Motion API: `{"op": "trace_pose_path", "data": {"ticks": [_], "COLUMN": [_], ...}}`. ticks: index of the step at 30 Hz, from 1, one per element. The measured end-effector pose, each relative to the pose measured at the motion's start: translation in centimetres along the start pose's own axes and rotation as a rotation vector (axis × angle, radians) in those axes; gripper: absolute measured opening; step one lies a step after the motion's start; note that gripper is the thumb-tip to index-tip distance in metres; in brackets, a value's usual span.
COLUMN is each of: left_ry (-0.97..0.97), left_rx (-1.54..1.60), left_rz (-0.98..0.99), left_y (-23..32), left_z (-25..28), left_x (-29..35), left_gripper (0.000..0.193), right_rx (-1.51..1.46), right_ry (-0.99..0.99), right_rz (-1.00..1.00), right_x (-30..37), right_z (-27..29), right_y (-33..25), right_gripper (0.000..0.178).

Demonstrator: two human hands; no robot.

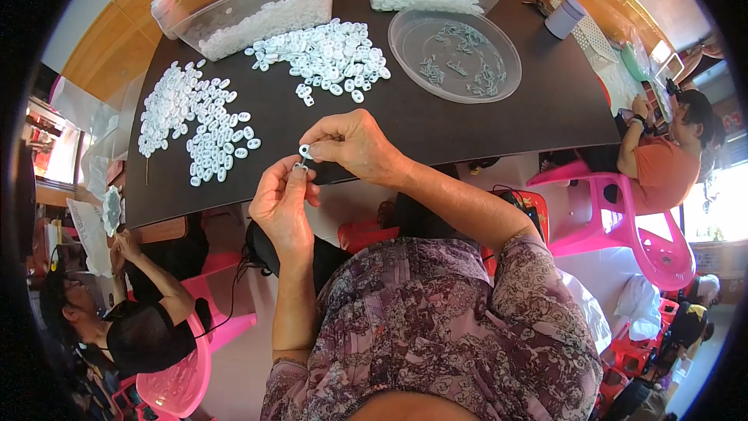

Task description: The recorder is manually assembling small white plastic parts by inserting metal rings into them.

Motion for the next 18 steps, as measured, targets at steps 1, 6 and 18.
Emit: {"op": "trace_pose_path", "data": {"ticks": [1, 6, 18], "left_ry": [0.001, -0.026, -0.028], "left_rx": [-0.008, -0.025, -0.031], "left_rz": [-0.005, 0.033, 0.043], "left_y": [0.04, -0.03, -0.45], "left_z": [0.08, 0.36, 0.29], "left_x": [0.02, 0.25, 0.46], "left_gripper": [0.013, 0.015, 0.013], "right_rx": [0.025, 0.006, 0.092], "right_ry": [0.009, 0.050, 0.076], "right_rz": [0.000, 0.076, 0.093], "right_x": [0.01, -0.05, 0.42], "right_z": [-0.06, -0.34, -0.51], "right_y": [-0.01, 0.13, 0.00], "right_gripper": [0.015, 0.014, 0.013]}}
Point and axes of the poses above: each hand's wrist, its own x-axis away from the middle knuckle, its own z-axis out of the back of the hand, y = z × x, the point moved 4 cm from there along -x, towards the middle knuckle, and after that the axes turned 14 degrees about -z, right-handed, at the moved point
